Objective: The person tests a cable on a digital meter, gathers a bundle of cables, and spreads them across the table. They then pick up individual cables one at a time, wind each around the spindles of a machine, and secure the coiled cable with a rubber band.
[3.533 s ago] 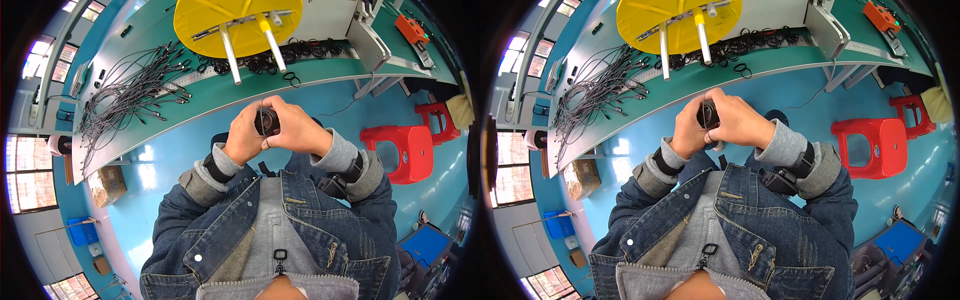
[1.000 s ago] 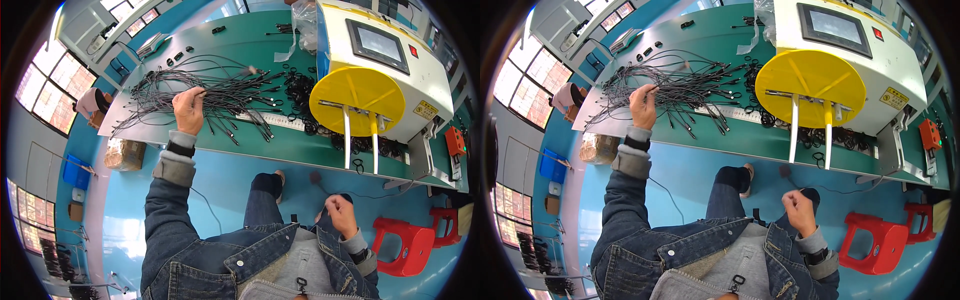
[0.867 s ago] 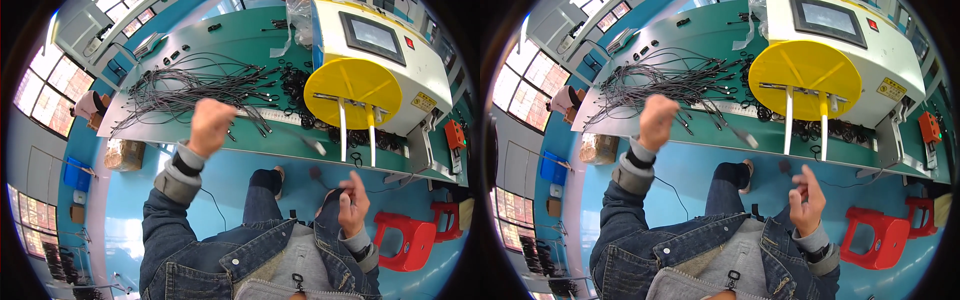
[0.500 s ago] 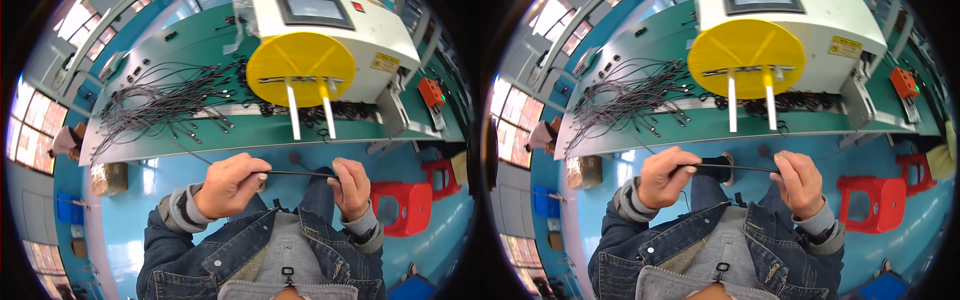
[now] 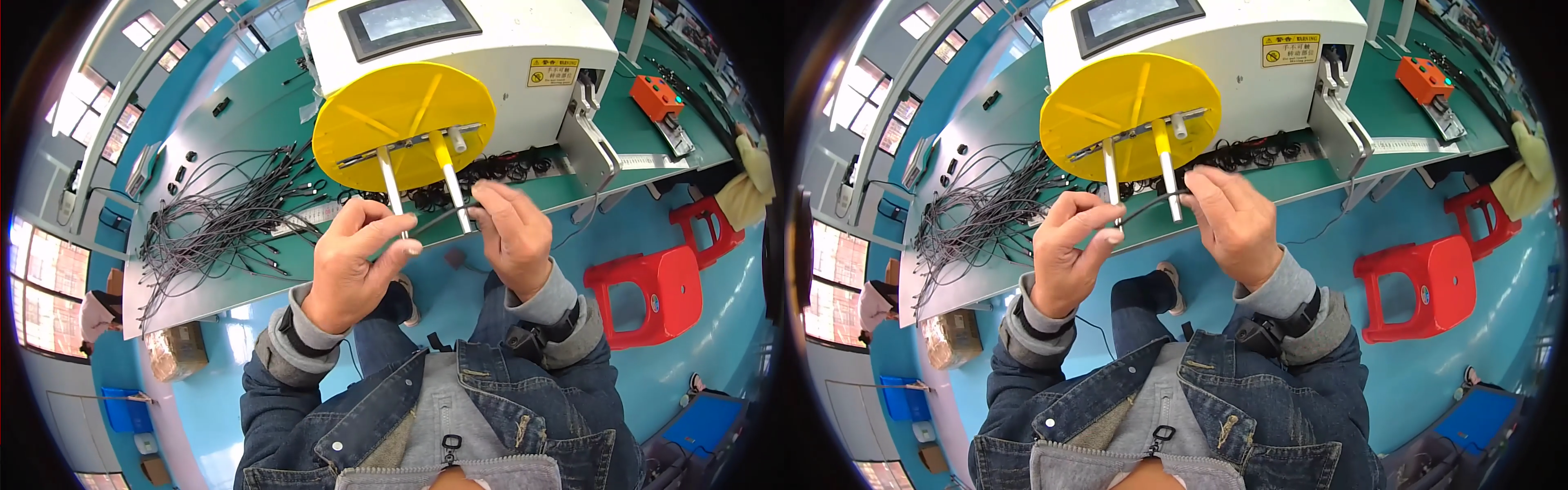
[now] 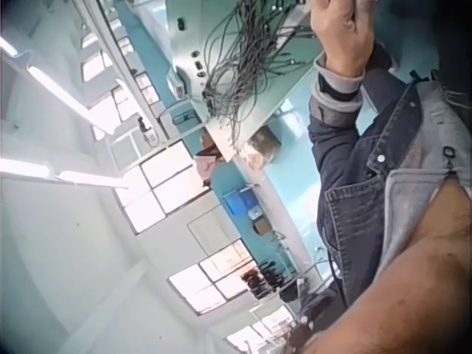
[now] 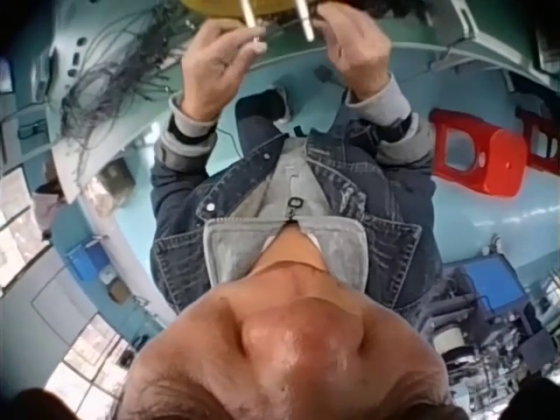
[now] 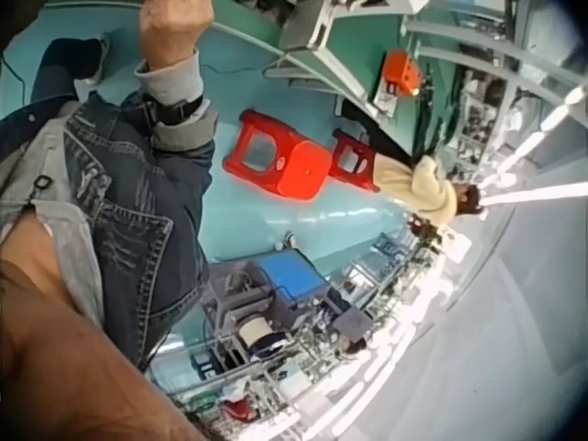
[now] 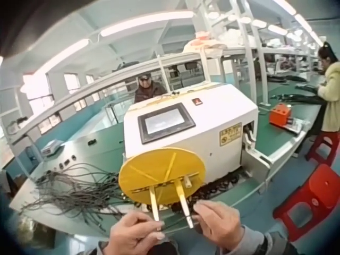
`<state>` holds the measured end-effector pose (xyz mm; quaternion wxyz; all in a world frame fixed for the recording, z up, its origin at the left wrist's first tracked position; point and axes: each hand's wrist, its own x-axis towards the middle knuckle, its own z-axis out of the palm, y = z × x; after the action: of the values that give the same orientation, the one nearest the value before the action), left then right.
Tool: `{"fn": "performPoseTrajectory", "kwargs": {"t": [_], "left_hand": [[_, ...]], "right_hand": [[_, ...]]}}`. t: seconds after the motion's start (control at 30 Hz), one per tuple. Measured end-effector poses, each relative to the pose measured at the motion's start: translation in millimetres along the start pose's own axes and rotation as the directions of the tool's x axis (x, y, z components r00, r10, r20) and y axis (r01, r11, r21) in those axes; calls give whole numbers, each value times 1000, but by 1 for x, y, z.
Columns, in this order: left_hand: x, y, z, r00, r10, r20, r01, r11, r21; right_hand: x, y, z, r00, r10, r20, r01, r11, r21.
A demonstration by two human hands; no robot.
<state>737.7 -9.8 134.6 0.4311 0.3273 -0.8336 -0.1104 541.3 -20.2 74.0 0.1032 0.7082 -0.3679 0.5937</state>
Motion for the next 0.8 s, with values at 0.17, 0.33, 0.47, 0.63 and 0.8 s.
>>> {"fn": "performPoseTrajectory", "kwargs": {"t": [0.17,0.33,0.47,0.63,0.8], "left_hand": [[6,-26,8,984,-164,-69,165,986,0],[18,-42,14,930,-360,-74,336,916,-221],[25,-48,17,926,-369,-75,346,913,-216],[30,-50,20,922,-378,-90,357,915,-190],[25,-57,20,916,-392,-87,358,896,-261]], "right_hand": [[7,8,15,987,163,9,-163,987,-8],[9,22,37,966,243,-88,-238,969,67],[10,31,47,970,229,-81,-232,972,-37],[12,35,52,960,275,-45,-278,950,-141],[0,27,31,908,397,-133,-401,916,1]]}}
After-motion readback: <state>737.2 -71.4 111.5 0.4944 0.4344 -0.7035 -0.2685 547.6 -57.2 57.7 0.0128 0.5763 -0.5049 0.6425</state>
